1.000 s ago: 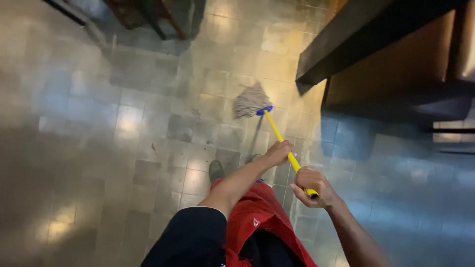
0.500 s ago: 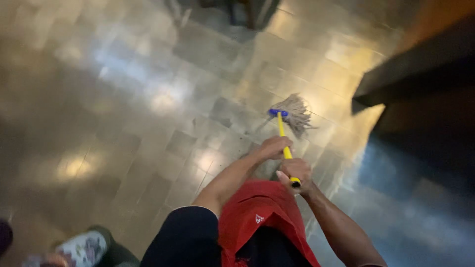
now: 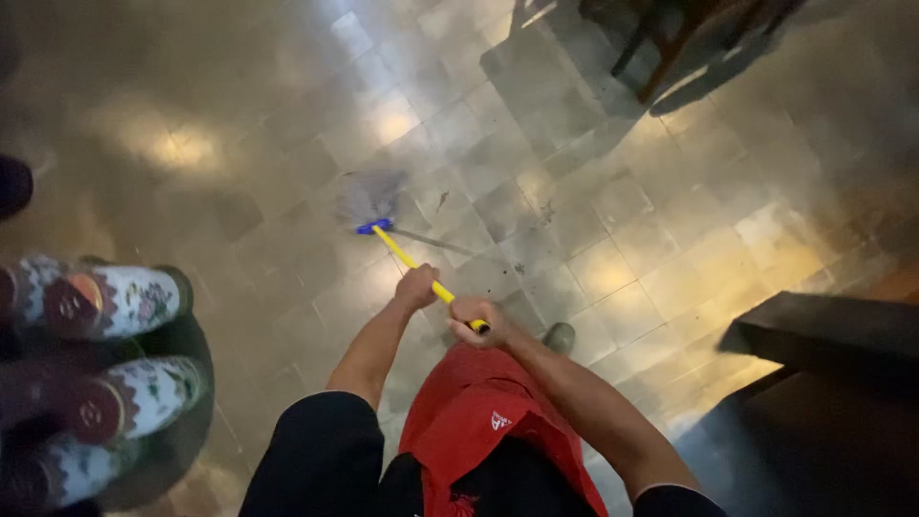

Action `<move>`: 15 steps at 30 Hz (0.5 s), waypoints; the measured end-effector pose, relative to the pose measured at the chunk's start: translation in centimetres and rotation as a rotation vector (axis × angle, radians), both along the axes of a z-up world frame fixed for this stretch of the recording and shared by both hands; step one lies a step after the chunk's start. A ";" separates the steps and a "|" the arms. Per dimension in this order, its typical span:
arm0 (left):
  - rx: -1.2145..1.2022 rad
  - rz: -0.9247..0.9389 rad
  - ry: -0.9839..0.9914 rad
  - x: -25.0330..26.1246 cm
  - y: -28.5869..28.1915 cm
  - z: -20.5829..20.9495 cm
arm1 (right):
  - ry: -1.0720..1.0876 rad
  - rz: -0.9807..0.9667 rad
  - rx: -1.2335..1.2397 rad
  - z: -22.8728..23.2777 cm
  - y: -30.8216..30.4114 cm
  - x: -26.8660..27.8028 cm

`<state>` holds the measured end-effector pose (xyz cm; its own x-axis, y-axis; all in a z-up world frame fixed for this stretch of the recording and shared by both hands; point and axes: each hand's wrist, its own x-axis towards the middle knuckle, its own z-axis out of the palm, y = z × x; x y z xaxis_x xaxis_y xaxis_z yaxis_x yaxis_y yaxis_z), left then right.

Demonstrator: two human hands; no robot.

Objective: The person is mopping the tiled floor in a dining area between tables and booths.

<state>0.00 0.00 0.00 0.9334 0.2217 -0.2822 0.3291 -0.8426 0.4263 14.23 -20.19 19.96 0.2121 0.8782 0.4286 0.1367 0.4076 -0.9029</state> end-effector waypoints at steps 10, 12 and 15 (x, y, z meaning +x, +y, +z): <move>0.078 0.098 0.006 7.3 -14.6 -6.1 | -0.038 0.184 -0.178 0.5 -12.4 10.8; -0.122 0.178 0.013 10.7 -19.8 -3.8 | -0.077 0.167 -0.160 2.2 -16.8 13.4; -0.219 0.208 -0.181 16.0 -26.9 2.2 | -0.157 0.102 -0.123 7.8 -21.7 15.8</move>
